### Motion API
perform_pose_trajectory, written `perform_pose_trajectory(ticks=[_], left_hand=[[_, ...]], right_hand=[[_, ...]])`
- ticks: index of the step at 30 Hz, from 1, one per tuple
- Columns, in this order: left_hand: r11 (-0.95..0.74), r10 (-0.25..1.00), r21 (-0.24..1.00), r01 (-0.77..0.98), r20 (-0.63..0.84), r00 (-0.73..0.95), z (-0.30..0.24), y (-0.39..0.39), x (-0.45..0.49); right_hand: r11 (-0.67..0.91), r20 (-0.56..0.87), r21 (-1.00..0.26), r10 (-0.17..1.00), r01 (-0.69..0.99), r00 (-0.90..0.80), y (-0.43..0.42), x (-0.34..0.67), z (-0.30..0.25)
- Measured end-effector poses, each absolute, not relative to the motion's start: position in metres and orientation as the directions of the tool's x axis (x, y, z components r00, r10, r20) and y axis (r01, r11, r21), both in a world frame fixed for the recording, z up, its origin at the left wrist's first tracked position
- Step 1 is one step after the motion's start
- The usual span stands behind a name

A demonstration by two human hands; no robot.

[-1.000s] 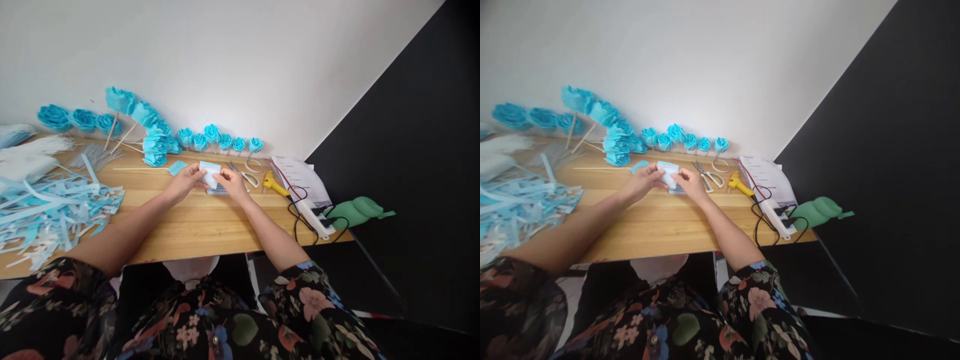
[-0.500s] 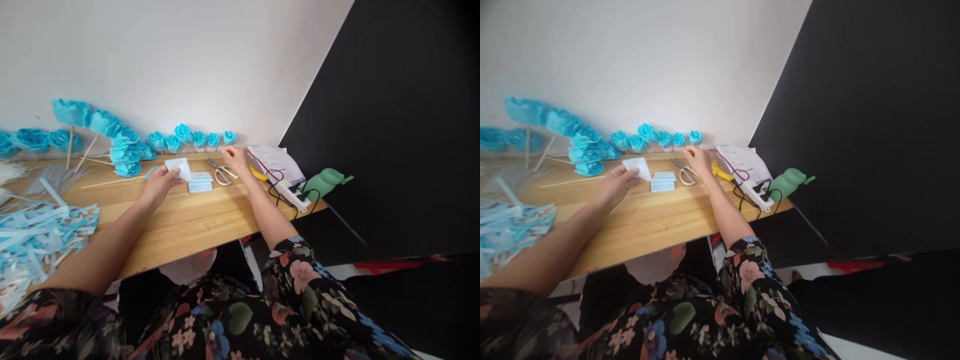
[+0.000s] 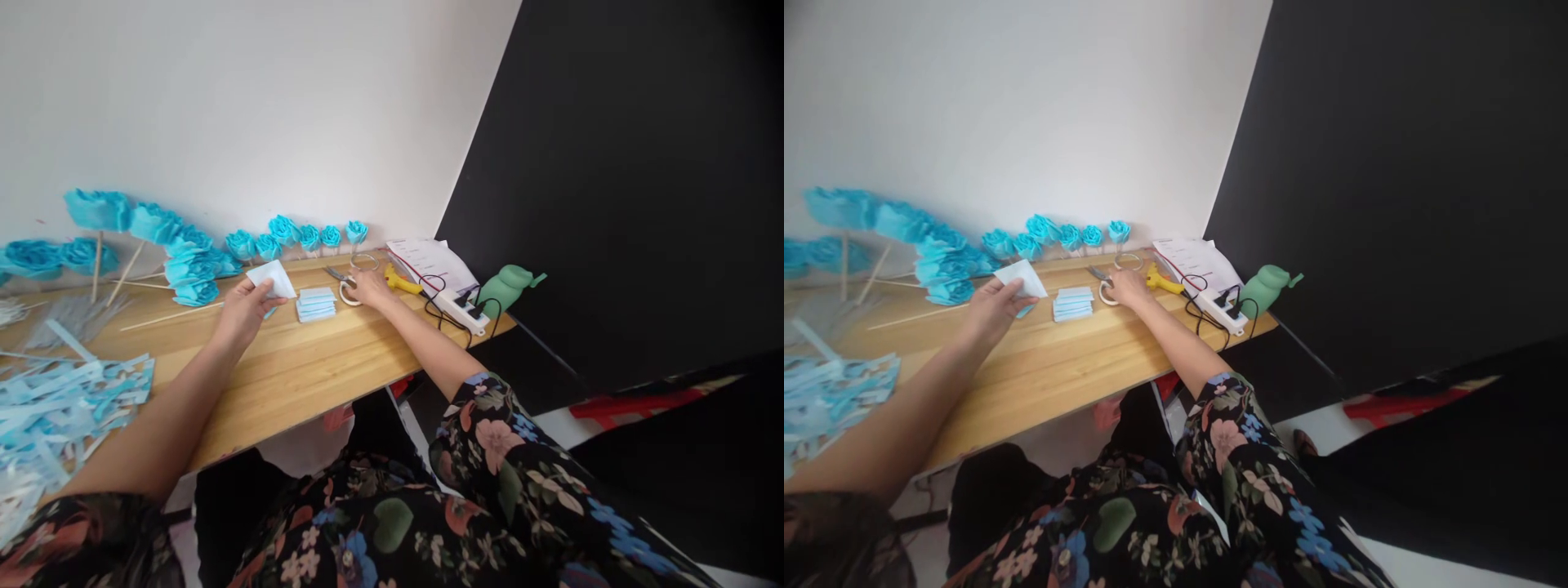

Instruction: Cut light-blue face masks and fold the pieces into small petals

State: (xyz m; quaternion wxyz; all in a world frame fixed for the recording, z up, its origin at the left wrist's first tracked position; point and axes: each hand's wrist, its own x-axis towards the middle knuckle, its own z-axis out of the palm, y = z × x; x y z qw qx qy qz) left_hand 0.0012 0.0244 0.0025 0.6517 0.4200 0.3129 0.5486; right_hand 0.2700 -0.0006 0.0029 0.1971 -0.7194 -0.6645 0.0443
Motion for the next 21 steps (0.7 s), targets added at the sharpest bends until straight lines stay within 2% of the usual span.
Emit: perform_pose_trajectory(ticks=[2, 4, 6, 8, 11, 14, 16, 21], left_hand=[[0.046, 0.982, 0.881, -0.470, 0.047, 0.185, 0.005, 0.025, 0.000], [0.048, 0.983, 0.870, -0.490, 0.046, 0.178, 0.006, 0.026, -0.001], [0.059, 0.983, 0.859, -0.509, 0.038, 0.179, 0.007, 0.028, -0.002], [0.084, 0.984, 0.841, -0.535, 0.015, 0.179, 0.007, 0.029, -0.003], [0.132, 0.983, 0.804, -0.580, -0.032, 0.179, 0.007, 0.032, -0.006], [0.161, 0.982, 0.771, -0.616, -0.065, 0.176, 0.008, 0.035, -0.008], [0.167, 0.982, 0.763, -0.624, -0.076, 0.170, 0.008, 0.037, -0.010], [0.162, 0.985, 0.758, -0.632, -0.090, 0.144, 0.010, 0.042, -0.015]], right_hand=[[-0.071, 0.188, -0.415, 0.969, 0.907, 0.161, -0.003, 0.275, 0.012], [-0.070, 0.166, -0.591, 0.964, 0.804, 0.206, -0.008, 0.279, 0.023], [-0.017, 0.112, -0.856, 0.969, 0.516, 0.218, -0.015, 0.279, 0.035], [0.070, 0.090, -0.985, 0.988, 0.155, 0.127, -0.023, 0.274, 0.044], [0.054, 0.062, -0.987, 0.997, -0.152, -0.046, -0.034, 0.259, 0.050], [-0.083, -0.022, -0.950, 0.979, -0.300, -0.201, -0.042, 0.240, 0.048], [-0.150, -0.054, -0.935, 0.956, -0.322, -0.287, -0.044, 0.230, 0.043], [-0.218, -0.091, -0.947, 0.887, -0.237, -0.453, -0.038, 0.215, 0.036]])
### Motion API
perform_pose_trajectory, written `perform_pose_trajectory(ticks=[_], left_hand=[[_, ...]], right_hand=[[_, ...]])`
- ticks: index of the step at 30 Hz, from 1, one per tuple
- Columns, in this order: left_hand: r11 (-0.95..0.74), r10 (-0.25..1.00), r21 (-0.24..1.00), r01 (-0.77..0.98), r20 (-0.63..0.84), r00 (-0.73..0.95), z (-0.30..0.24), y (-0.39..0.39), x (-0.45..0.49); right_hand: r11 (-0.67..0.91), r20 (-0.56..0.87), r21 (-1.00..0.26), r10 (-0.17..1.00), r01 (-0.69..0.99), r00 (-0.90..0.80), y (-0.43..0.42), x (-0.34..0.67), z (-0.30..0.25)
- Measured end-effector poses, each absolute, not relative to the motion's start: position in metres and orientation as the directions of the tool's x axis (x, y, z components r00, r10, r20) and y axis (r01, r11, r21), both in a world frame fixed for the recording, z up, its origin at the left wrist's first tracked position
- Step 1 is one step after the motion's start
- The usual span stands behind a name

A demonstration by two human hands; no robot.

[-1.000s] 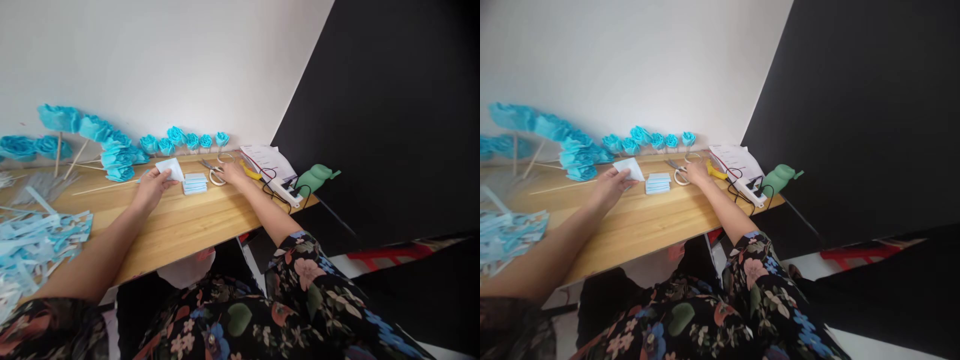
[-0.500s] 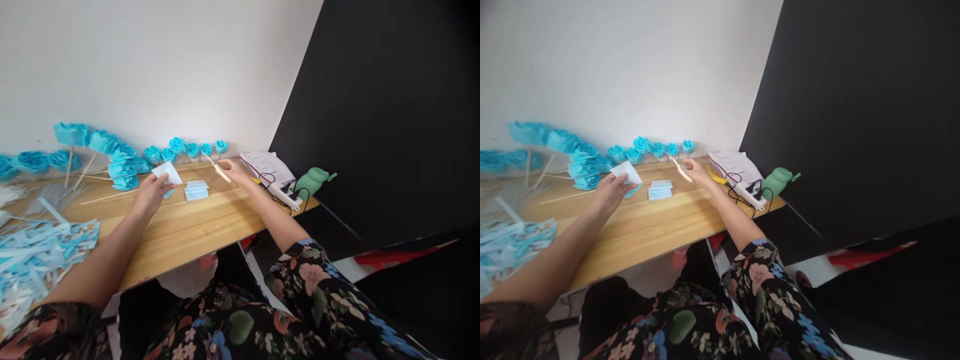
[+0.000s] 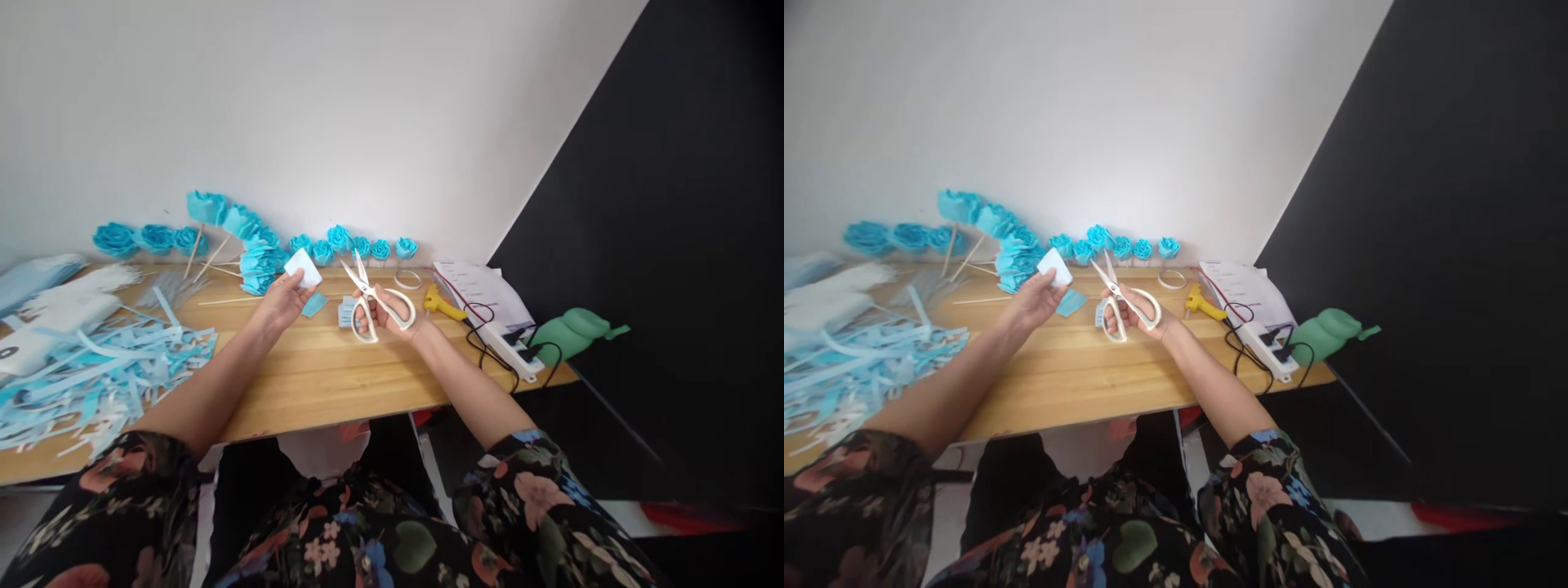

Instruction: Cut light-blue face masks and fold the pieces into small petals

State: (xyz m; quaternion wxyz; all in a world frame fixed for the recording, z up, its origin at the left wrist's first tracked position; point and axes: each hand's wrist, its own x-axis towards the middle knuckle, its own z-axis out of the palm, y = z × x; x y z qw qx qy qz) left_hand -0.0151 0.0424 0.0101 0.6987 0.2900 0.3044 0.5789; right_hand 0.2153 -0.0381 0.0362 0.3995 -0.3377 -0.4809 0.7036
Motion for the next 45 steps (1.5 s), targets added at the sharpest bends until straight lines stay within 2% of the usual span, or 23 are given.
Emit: perform_pose_trajectory(ticks=[7, 14, 25, 45], left_hand=[[0.178, 0.984, 0.746, -0.641, -0.128, 0.124, 0.011, 0.047, -0.019], [0.176, 0.984, 0.731, -0.659, -0.136, 0.112, 0.008, 0.050, -0.021], [0.202, 0.978, 0.685, -0.699, -0.178, 0.109, 0.015, 0.046, -0.020], [0.221, 0.975, 0.681, -0.699, -0.179, 0.133, 0.015, 0.044, -0.020]], right_hand=[[-0.226, -0.085, -0.950, 0.853, -0.216, -0.515, -0.023, 0.196, 0.038], [-0.265, -0.073, -0.916, 0.848, -0.301, -0.525, -0.029, 0.190, 0.012], [-0.205, -0.115, -0.970, 0.860, -0.131, -0.498, -0.036, 0.185, 0.010], [-0.152, -0.097, -0.985, 0.879, -0.082, -0.466, -0.037, 0.183, 0.011]])
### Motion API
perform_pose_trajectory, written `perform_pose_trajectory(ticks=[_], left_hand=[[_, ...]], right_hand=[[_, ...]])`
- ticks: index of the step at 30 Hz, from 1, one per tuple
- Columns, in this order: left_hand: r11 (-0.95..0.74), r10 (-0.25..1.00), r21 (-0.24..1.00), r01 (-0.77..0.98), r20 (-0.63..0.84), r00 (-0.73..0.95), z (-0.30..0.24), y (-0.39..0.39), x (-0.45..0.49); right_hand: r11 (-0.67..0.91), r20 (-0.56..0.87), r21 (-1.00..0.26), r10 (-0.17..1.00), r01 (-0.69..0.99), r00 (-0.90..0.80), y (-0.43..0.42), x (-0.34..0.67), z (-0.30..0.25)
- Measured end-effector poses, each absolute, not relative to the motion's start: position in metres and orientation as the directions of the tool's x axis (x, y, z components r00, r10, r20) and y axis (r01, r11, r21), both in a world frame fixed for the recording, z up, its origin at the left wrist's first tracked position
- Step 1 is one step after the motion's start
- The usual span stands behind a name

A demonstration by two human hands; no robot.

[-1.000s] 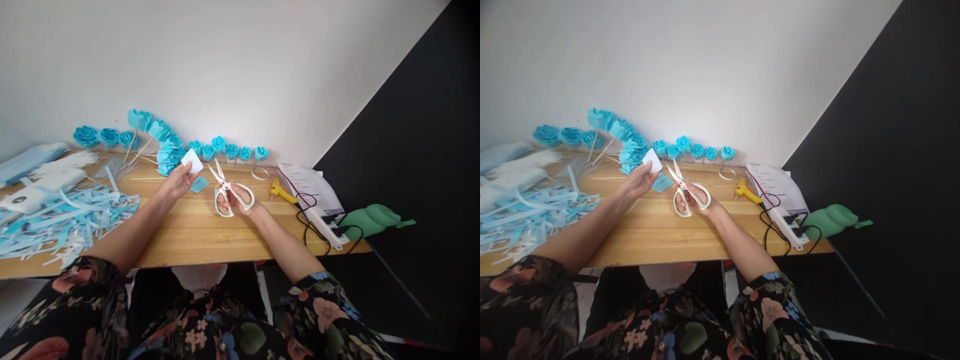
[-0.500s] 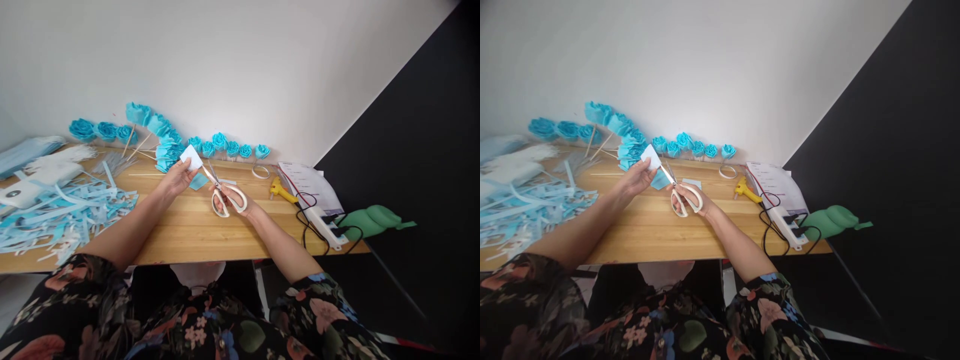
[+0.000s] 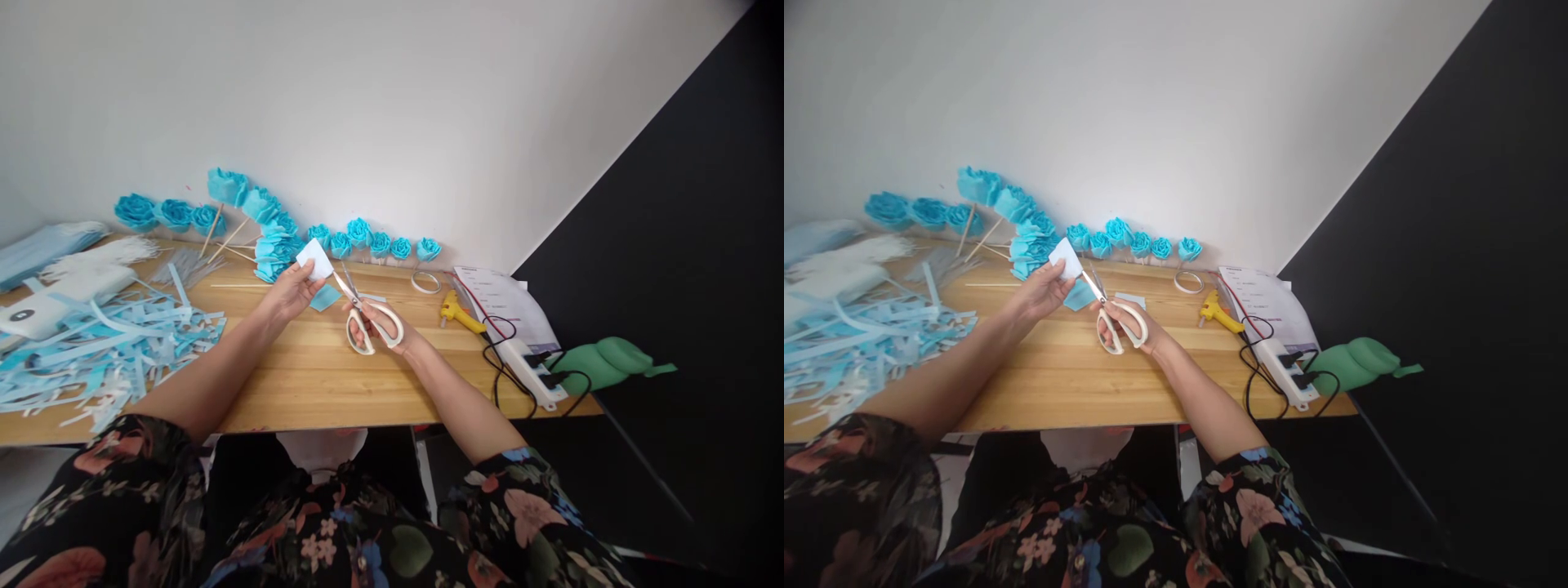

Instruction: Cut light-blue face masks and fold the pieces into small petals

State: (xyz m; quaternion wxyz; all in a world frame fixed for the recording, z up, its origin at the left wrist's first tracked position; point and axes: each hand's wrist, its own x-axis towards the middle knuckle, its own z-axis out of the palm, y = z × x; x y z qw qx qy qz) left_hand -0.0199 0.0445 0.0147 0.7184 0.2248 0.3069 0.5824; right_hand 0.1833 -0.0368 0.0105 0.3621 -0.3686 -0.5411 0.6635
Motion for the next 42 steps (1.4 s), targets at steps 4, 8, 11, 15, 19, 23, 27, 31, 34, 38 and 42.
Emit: perform_pose_trajectory(ticks=[4, 8, 11, 15, 19, 23, 27, 31, 34, 38, 42], left_hand=[[0.209, 0.978, 0.702, -0.681, -0.148, 0.147, 0.010, 0.046, -0.021], [0.206, 0.976, 0.745, -0.634, -0.112, 0.186, 0.008, 0.045, -0.018], [0.196, 0.973, 0.768, -0.609, -0.075, 0.217, 0.008, 0.039, -0.013], [0.182, 0.964, 0.791, -0.584, -0.028, 0.263, 0.010, 0.031, -0.007], [0.172, 0.963, 0.804, -0.569, -0.015, 0.270, 0.009, 0.029, -0.005], [0.163, 0.971, 0.813, -0.560, -0.032, 0.236, 0.007, 0.033, -0.008], [0.160, 0.970, 0.811, -0.563, -0.023, 0.242, 0.007, 0.035, -0.009], [0.179, 0.963, 0.799, -0.574, -0.024, 0.268, 0.011, 0.035, -0.011], [0.217, 0.958, 0.783, -0.583, -0.057, 0.281, 0.013, 0.036, -0.013], [0.277, 0.950, 0.741, -0.612, -0.114, 0.292, 0.014, 0.037, -0.015], [0.283, 0.952, 0.720, -0.633, -0.132, 0.276, 0.016, 0.035, -0.014]], right_hand=[[-0.139, -0.084, -0.987, 0.876, -0.083, -0.476, -0.036, 0.183, 0.009], [-0.117, -0.056, -0.988, 0.877, -0.098, -0.478, -0.037, 0.182, 0.009], [-0.100, -0.032, -0.988, 0.876, -0.115, -0.482, -0.038, 0.182, 0.010], [-0.090, 0.000, -0.983, 0.868, -0.157, -0.496, -0.035, 0.183, 0.006], [-0.094, 0.002, -0.980, 0.876, -0.174, -0.483, -0.030, 0.183, 0.002], [-0.101, -0.006, -0.980, 0.880, -0.174, -0.475, -0.030, 0.182, 0.001], [-0.095, 0.003, -0.977, 0.891, -0.192, -0.455, -0.030, 0.181, 0.002], [-0.085, 0.018, -0.972, 0.901, -0.218, -0.434, -0.031, 0.181, 0.004], [-0.089, 0.010, -0.973, 0.906, -0.214, -0.424, -0.032, 0.181, 0.006], [-0.070, 0.032, -0.973, 0.905, -0.221, -0.424, -0.035, 0.180, 0.009], [-0.041, 0.058, -0.974, 0.908, -0.225, -0.416, -0.038, 0.179, 0.011]])
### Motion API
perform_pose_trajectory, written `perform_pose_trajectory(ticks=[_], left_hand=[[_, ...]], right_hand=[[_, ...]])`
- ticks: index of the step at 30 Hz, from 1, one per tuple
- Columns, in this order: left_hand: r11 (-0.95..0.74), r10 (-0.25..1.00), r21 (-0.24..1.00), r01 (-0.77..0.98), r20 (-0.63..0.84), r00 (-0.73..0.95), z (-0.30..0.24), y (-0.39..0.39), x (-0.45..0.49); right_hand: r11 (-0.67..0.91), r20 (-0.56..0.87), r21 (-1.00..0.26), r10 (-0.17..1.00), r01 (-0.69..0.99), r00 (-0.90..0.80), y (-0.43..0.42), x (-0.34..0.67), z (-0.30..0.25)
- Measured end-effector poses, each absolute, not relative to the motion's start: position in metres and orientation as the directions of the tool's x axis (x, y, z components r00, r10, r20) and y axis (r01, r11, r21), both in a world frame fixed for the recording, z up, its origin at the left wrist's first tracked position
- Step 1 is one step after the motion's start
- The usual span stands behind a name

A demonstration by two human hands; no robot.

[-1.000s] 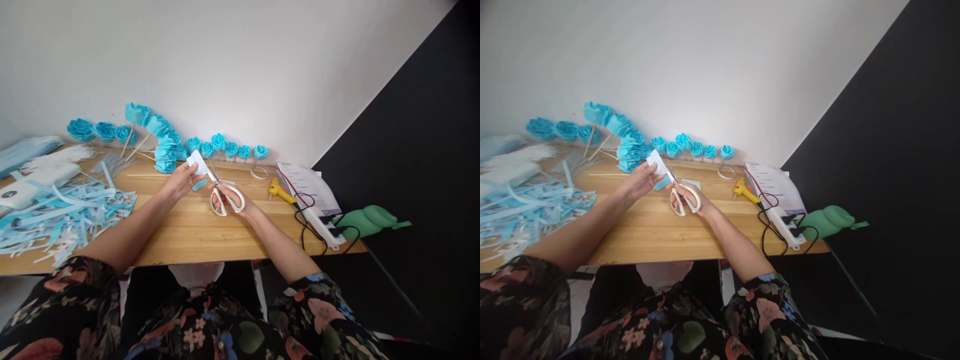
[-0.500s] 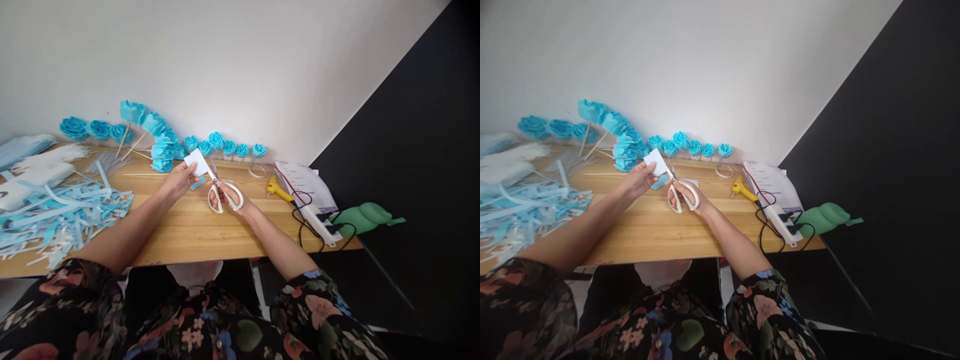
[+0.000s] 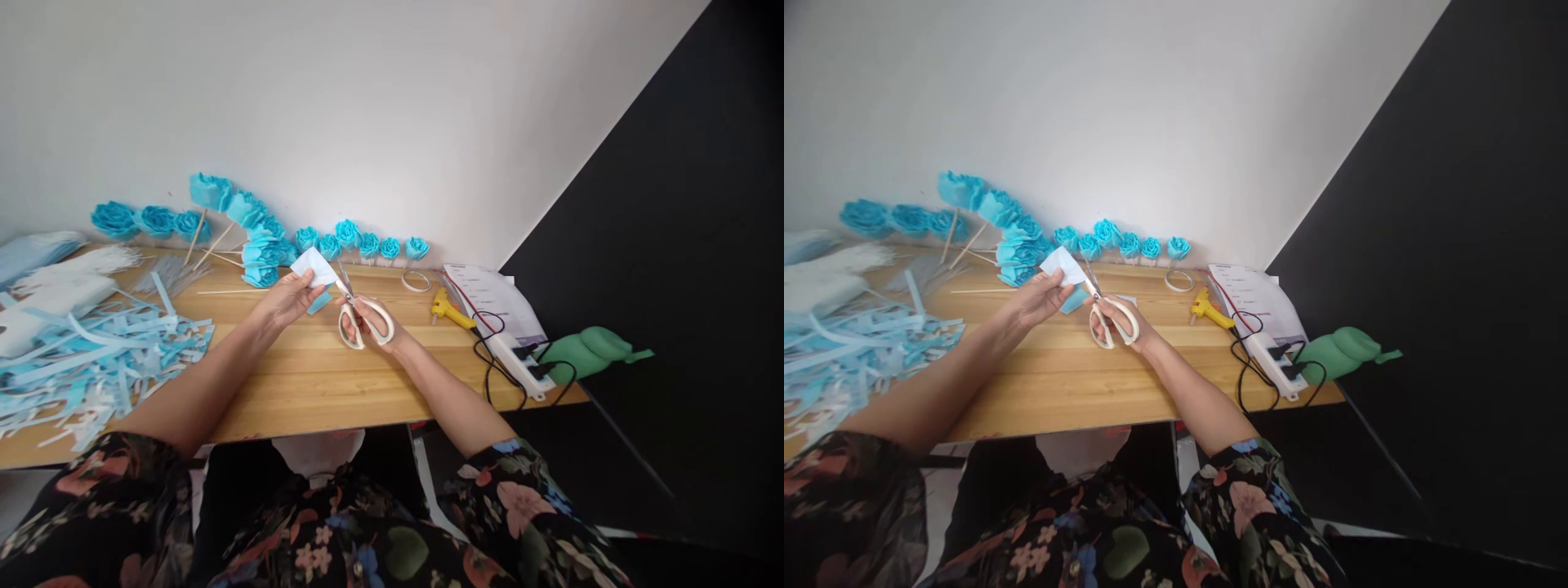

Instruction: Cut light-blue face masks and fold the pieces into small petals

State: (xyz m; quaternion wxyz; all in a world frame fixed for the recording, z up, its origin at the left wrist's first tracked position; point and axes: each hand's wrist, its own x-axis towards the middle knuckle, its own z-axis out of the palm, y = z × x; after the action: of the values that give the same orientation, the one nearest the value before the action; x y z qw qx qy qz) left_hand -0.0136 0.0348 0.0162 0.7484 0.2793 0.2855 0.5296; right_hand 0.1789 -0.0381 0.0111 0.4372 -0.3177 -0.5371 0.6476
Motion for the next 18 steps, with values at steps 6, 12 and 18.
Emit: perform_pose_trajectory(ticks=[6, 12, 18], left_hand=[[0.290, 0.950, 0.717, -0.634, -0.135, 0.281, 0.0167, 0.0326, -0.0111], [0.269, 0.955, 0.732, -0.626, -0.121, 0.269, 0.0110, 0.0362, -0.0109], [0.262, 0.955, 0.730, -0.631, -0.103, 0.278, 0.0113, 0.0355, -0.0095]], right_hand=[[-0.012, 0.083, -0.974, 0.911, -0.226, -0.405, -0.0407, 0.1774, 0.0118], [-0.012, 0.068, -0.979, 0.923, -0.205, -0.378, -0.0420, 0.1765, 0.0108], [-0.050, 0.016, -0.981, 0.940, -0.186, -0.341, -0.0438, 0.1741, 0.0107]])
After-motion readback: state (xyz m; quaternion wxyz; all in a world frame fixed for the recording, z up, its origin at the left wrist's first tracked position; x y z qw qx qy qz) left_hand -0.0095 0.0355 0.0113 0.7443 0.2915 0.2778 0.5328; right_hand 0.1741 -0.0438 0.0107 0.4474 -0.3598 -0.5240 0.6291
